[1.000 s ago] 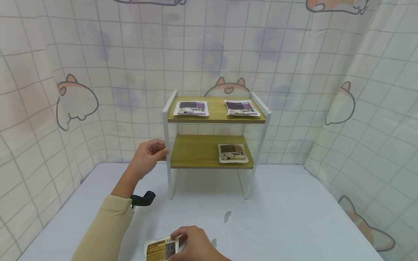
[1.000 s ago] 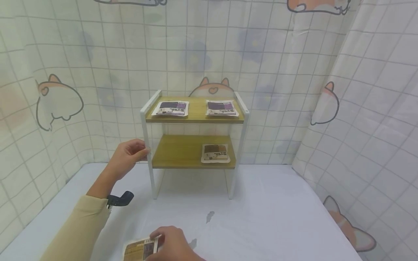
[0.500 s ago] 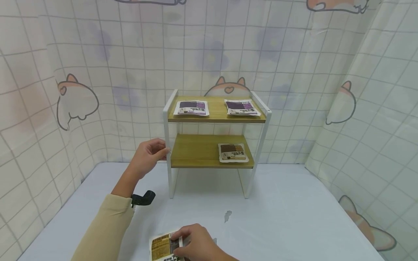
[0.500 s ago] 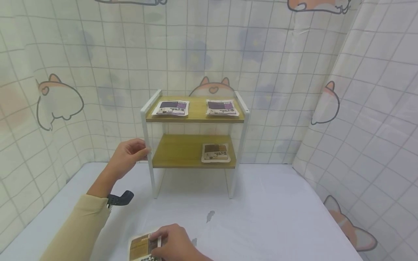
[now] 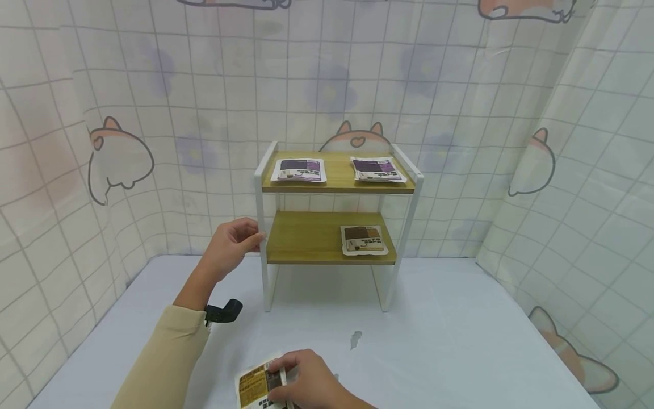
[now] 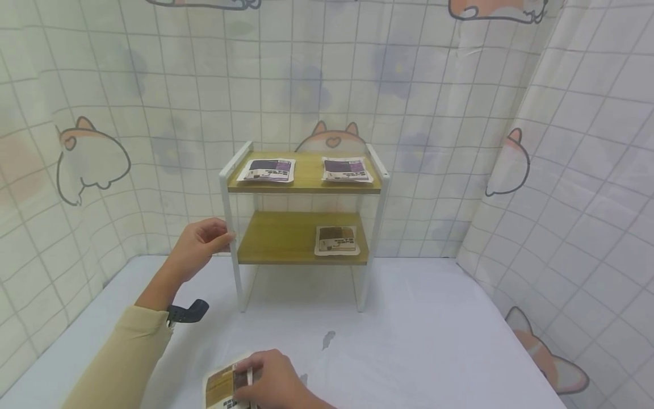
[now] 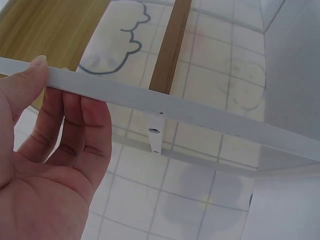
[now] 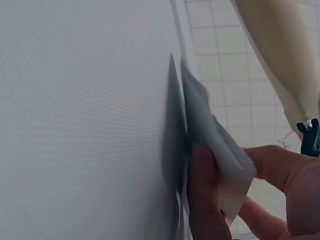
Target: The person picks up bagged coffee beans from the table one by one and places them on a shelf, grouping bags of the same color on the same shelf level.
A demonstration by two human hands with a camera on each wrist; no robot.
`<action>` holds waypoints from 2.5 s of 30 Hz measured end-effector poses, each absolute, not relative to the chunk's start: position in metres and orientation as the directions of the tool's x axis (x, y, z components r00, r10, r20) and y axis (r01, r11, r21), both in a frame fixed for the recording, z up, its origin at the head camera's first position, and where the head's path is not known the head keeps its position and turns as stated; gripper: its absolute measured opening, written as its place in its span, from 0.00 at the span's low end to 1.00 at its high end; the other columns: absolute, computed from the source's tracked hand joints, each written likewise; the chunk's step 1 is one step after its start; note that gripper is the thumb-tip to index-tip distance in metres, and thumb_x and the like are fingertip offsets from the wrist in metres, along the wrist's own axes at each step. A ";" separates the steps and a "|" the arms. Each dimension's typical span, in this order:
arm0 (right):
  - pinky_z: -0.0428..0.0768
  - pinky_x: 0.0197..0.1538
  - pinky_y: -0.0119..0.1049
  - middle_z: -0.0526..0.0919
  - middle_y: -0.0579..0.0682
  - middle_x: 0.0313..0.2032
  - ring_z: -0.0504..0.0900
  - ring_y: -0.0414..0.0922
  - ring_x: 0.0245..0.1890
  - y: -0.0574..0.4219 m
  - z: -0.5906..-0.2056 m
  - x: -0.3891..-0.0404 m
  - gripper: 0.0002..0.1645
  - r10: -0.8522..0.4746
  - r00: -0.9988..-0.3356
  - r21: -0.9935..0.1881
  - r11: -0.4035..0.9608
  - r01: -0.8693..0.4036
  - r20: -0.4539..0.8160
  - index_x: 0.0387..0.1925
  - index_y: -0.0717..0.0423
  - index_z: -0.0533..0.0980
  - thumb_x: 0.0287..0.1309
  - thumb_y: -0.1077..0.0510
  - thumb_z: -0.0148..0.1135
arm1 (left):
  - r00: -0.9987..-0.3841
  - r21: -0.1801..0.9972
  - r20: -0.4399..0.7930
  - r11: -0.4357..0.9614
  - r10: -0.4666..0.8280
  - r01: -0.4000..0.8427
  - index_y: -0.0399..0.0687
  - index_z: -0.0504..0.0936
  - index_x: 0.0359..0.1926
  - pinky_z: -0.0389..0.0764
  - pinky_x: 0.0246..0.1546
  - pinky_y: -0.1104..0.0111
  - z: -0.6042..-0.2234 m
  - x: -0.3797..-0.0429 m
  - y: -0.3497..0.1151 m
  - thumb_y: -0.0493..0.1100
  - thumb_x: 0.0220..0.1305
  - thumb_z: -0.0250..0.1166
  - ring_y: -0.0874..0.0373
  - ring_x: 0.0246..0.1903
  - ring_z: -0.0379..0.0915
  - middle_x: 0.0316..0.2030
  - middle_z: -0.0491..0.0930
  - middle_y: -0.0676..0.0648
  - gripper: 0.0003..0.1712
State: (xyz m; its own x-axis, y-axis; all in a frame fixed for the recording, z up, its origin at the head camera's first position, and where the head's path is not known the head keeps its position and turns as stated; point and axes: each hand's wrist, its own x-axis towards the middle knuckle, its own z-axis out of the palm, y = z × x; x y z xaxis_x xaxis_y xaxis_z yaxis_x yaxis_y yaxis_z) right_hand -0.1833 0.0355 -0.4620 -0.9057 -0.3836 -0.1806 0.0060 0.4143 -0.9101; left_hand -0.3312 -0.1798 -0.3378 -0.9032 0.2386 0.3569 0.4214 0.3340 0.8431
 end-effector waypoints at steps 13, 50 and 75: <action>0.85 0.46 0.38 0.84 0.43 0.41 0.79 0.42 0.41 0.037 -0.466 -0.184 0.23 -0.385 -0.893 -0.929 0.359 0.088 -0.233 0.41 0.48 0.87 0.40 0.69 0.81 | -0.904 0.847 0.353 0.330 0.239 0.418 0.41 0.82 0.52 0.87 0.47 0.70 -0.338 -0.332 -0.180 0.41 0.73 0.64 0.56 0.44 0.84 0.49 0.85 0.37 0.12; 0.88 0.44 0.39 0.85 0.46 0.44 0.85 0.44 0.38 0.045 -0.463 -0.180 0.25 -0.434 -0.853 -0.943 0.282 0.175 -0.288 0.43 0.49 0.87 0.43 0.73 0.77 | -0.908 0.842 0.352 0.347 0.227 0.413 0.38 0.81 0.55 0.87 0.49 0.68 -0.338 -0.332 -0.180 0.43 0.73 0.64 0.49 0.48 0.84 0.51 0.84 0.34 0.15; 0.88 0.44 0.36 0.82 0.48 0.49 0.87 0.46 0.40 0.066 -0.452 -0.181 0.28 -0.421 -0.886 -0.972 0.201 0.121 -0.197 0.49 0.48 0.86 0.45 0.70 0.78 | -0.905 0.851 0.358 0.319 0.230 0.417 0.40 0.82 0.52 0.87 0.46 0.70 -0.338 -0.332 -0.179 0.40 0.73 0.64 0.56 0.44 0.85 0.49 0.85 0.37 0.12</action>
